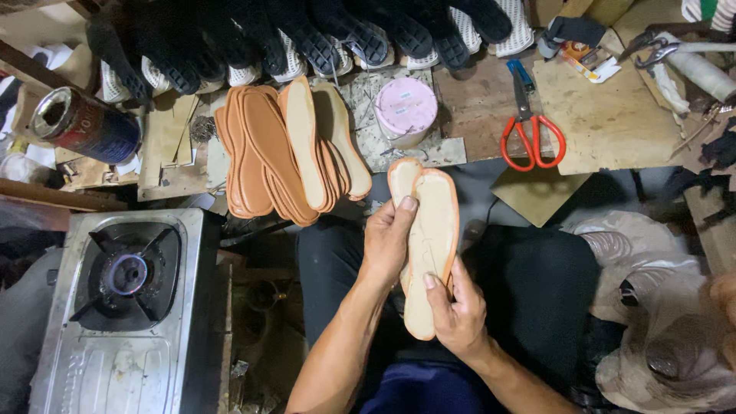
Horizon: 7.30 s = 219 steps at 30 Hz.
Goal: The person sits on the floor of a shoe workshop and works through a stack of foam insoles, picking up pairs, aligning them edge to edge, and placing matched pairs onto a growing pile on the workbench. They occasionally set finished pairs aside and reach back into the stack for the next pair.
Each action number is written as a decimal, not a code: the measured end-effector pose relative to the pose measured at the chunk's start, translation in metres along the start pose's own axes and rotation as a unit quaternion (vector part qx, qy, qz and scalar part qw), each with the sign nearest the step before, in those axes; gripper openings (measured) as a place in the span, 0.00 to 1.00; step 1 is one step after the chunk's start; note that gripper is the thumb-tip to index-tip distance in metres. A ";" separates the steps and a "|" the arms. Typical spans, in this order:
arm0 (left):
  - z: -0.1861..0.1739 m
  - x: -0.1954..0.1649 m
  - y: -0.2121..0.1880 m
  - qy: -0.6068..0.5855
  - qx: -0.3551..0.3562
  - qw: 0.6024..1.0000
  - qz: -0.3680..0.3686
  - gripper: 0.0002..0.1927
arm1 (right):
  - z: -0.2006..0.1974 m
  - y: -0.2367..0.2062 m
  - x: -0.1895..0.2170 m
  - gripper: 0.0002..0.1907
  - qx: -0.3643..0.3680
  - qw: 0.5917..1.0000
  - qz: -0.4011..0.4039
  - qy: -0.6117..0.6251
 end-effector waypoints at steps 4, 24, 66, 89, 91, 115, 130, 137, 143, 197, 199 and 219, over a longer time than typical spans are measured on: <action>0.004 0.003 -0.015 0.091 -0.027 0.995 0.020 0.15 | -0.005 0.004 -0.007 0.21 0.001 0.997 0.023 0.079; 0.026 0.025 -0.056 0.071 0.025 0.997 0.005 0.25 | -0.023 0.028 -0.007 0.22 -0.056 0.980 0.026 0.189; -0.013 0.001 -0.013 -0.033 -0.032 0.999 0.021 0.21 | -0.001 -0.014 -0.018 0.28 0.065 0.990 0.059 0.114; 0.041 -0.015 -0.087 0.130 0.281 0.949 -0.062 0.29 | -0.066 0.047 -0.009 0.11 0.121 0.987 0.102 -0.026; 0.043 -0.014 -0.086 0.124 0.274 0.951 -0.067 0.29 | -0.067 0.049 -0.010 0.12 0.135 0.984 0.109 -0.046; 0.027 -0.002 -0.077 0.025 0.162 0.986 -0.008 0.24 | -0.047 0.011 -0.042 0.16 0.055 0.979 0.088 0.176; -0.009 0.001 -0.045 0.053 -0.043 0.997 0.034 0.24 | -0.018 0.002 -0.029 0.29 0.159 0.966 0.111 0.172; 0.007 0.026 -0.051 -0.023 0.056 0.998 -0.014 0.26 | -0.035 0.019 -0.047 0.14 0.008 0.978 0.183 0.103; -0.030 0.014 -0.025 -0.063 -0.067 0.994 0.062 0.23 | -0.030 0.014 -0.025 0.18 0.130 0.977 0.109 0.127; 0.013 0.015 -0.070 0.045 0.069 0.996 0.022 0.29 | -0.011 0.010 -0.030 0.29 -0.044 0.994 0.075 0.069; 0.006 0.022 -0.064 0.023 0.042 0.999 0.027 0.22 | -0.011 0.011 -0.020 0.29 -0.026 0.999 0.033 0.023; -0.023 0.000 -0.077 0.238 -0.004 0.954 0.182 0.08 | -0.031 -0.020 -0.048 0.31 -0.012 0.997 0.064 0.053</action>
Point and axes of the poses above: each hand's wrist, its own y-axis towards the middle knuckle, its own z-axis out of the palm, x = y × z, the point moved 4 cm from there along y, towards the middle knuckle, and after that the axes turned 9 degrees about x, right-handed, at the moved point
